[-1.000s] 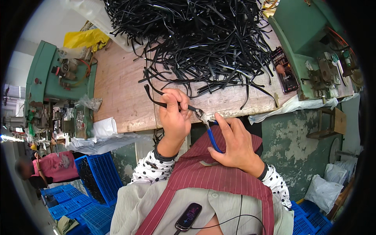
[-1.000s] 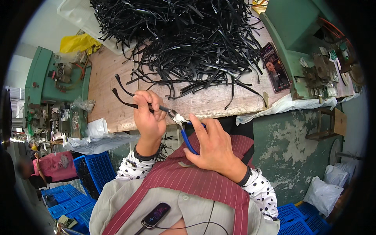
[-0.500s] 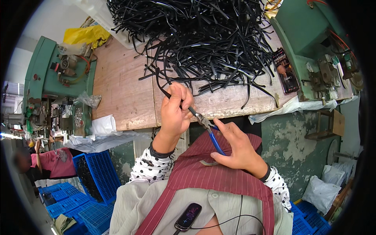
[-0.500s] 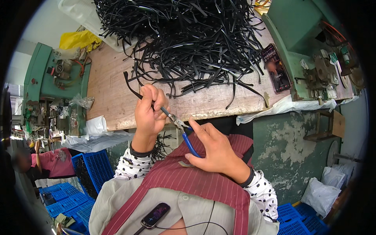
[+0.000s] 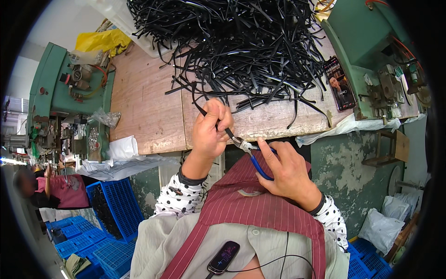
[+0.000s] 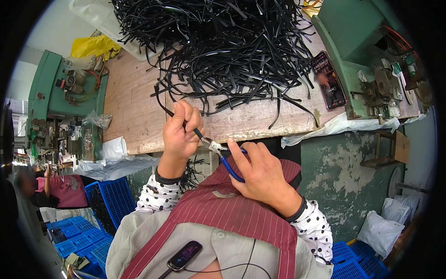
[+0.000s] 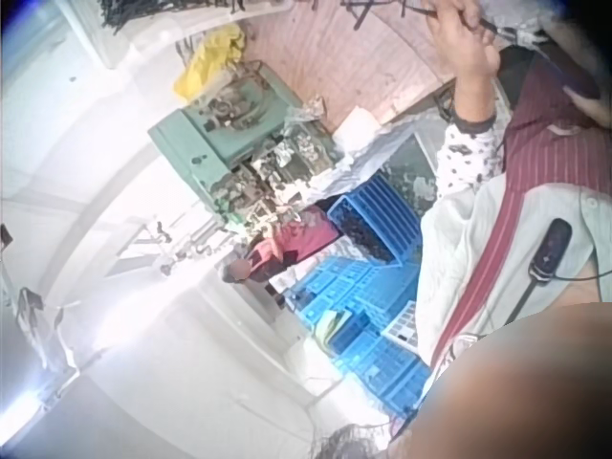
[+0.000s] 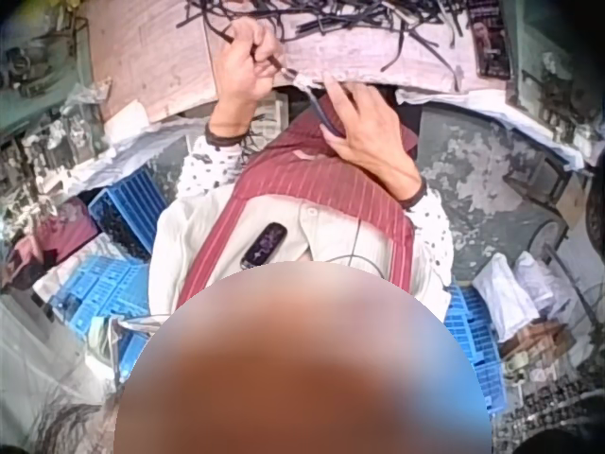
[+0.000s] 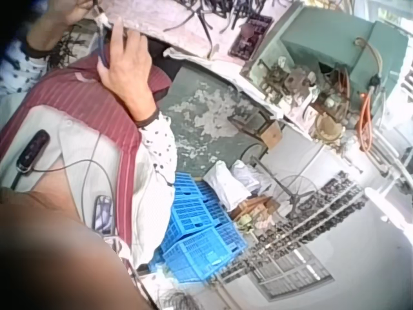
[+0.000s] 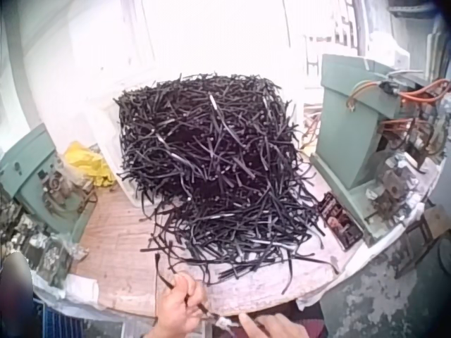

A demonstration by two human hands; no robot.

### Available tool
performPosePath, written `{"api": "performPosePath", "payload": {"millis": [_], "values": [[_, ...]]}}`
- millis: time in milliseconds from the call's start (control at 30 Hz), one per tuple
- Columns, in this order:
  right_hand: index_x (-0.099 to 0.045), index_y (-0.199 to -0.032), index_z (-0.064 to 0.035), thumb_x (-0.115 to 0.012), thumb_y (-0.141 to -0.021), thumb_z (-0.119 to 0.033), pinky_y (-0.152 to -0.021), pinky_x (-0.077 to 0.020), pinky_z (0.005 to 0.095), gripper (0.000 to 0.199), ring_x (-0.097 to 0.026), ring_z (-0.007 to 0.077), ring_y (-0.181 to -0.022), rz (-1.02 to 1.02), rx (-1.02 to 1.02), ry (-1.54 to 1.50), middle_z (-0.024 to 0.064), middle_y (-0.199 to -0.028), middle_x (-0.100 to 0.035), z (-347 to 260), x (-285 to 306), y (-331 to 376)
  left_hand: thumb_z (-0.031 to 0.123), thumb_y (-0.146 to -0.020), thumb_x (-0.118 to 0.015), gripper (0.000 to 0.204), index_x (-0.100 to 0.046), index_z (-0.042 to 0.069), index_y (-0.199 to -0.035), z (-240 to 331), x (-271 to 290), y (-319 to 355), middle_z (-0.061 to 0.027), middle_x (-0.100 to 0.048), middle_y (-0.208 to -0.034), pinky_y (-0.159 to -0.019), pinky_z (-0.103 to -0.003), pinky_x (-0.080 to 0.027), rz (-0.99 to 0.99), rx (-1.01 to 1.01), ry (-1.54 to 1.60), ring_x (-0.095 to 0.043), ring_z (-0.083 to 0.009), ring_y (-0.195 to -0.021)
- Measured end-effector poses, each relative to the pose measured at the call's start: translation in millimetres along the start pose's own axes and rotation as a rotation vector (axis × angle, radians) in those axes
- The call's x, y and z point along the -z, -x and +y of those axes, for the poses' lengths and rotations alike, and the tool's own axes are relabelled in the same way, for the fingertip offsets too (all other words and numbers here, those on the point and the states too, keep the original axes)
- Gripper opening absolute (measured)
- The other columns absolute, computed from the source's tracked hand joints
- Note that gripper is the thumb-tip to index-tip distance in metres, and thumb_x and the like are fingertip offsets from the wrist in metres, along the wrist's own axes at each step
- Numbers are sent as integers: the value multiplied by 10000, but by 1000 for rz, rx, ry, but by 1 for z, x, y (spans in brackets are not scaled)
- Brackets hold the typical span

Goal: The person repeatedly picks black cables from a pile on a workbench, uses pliers to cut off the ends, and drops the trimmed pieces back onto the pile. The process continues throughout the clip with consistent hand-tool coordination.

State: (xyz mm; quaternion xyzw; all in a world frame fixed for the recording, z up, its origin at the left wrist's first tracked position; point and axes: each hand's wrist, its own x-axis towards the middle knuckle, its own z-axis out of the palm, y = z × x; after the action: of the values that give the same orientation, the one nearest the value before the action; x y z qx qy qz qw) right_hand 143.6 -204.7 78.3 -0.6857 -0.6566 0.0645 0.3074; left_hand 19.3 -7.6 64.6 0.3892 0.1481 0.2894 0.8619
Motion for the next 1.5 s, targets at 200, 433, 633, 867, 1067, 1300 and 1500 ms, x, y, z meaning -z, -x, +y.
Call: {"api": "performPosePath", "payload": {"millis": [200, 433, 633, 867, 1067, 1300, 1500], "values": [[-496, -1433, -38, -830, -659, -186, -666, -501, 391, 856, -553, 300, -839, 93, -68, 82, 155, -1044, -557, -3, -21, 8, 449, -1075, -435, 364, -434, 154, -861, -16, -12, 3, 15, -408, -642, -416, -219, -253, 394, -82, -46, -264, -65, -465], [-528, -1413, -40, -839, -641, -225, -596, -463, 356, 852, -520, 265, -778, 261, -50, 91, 139, -1045, -571, 0, -20, 14, 333, -1024, -586, 292, -635, 49, -973, -31, 7, -40, -31, -539, -746, -622, -274, -437, 332, -179, -818, -536, -119, -697], [-527, -1419, -46, -852, -620, -241, -578, -455, 347, 885, -513, 248, -751, 282, -8, 40, 122, -1044, -579, -3, -19, 16, 319, -841, -771, 334, -679, 15, -942, -97, -34, -105, -179, -600, -967, -666, -447, -562, 48, -221, -1777, -675, -372, -738], [-508, -1435, -42, -858, -620, -238, -618, -474, 362, 908, -536, 270, -797, 285, -75, 46, 137, -1041, -576, 7, -11, 25, 91, -876, -561, 110, -644, 79, -948, -86, -5, -113, -146, -642, -945, -636, -449, -574, 90, -279, -2009, -706, -334, -759], [-492, -1444, -33, -855, -624, -224, -682, -490, 382, 917, -559, 295, -849, 292, -130, -22, 139, -1037, -576, 12, -16, 21, 4, -820, -630, 150, -616, 65, -955, -42, 47, -77, -108, -623, -830, -653, -421, -532, 98, -492, -1679, -677, -302, -775], [-480, -1449, -31, -852, -632, -249, -744, -511, 390, 924, -584, 316, -906, 176, -143, -170, 147, -1044, -579, 9, -19, 12, 408, -1073, -457, 351, -548, 91, -952, 3, 16, -20, 22, -469, -753, -462, -180, -272, 47, 46, -86, -316, -27, -534], [-473, -1454, -29, -850, -640, -262, -753, -513, 397, 926, -585, 318, -921, 143, -95, -188, 149, -1076, -571, -3, -18, 0, 422, -1077, -429, 358, -489, 106, -919, -2, 1, -2, 7, -436, -748, -479, -176, -281, 16, -126, 17, -295, -41, -537]]}}
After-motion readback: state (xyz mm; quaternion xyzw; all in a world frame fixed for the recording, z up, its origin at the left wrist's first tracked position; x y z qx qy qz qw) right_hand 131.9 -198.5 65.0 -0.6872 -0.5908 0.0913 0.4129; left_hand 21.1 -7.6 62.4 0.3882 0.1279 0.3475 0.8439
